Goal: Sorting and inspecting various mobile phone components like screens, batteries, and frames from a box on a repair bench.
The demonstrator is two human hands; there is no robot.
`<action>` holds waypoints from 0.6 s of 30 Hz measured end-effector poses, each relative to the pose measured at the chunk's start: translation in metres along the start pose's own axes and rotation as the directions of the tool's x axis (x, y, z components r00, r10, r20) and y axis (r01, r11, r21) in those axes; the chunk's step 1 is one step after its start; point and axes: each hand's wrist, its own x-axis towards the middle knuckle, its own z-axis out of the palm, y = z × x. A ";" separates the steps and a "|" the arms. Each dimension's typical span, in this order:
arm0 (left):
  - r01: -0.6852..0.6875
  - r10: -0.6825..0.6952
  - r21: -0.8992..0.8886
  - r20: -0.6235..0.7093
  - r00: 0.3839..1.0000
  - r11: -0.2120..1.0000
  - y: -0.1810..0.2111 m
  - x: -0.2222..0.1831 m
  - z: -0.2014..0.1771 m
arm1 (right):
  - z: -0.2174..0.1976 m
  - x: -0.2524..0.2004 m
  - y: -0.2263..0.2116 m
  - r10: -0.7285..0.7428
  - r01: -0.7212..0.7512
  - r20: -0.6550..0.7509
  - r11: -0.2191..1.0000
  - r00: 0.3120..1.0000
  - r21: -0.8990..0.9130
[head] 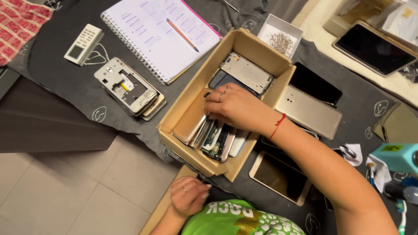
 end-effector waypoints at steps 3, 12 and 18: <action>0.183 -0.186 -0.030 -0.187 0.965 0.983 -0.014 -0.013 0.000 | 0.011 0.010 0.001 -0.031 0.026 0.118 0.999 0.992 0.046; 0.549 -0.721 -0.469 -0.403 0.564 0.692 -0.017 -0.011 -0.002 | 0.012 0.029 -0.016 -0.109 0.106 0.112 0.994 0.988 0.031; 0.508 -0.926 -0.779 -0.353 0.129 0.368 -0.033 0.005 -0.010 | 0.039 0.024 -0.009 -0.181 0.199 0.099 0.953 0.978 -0.228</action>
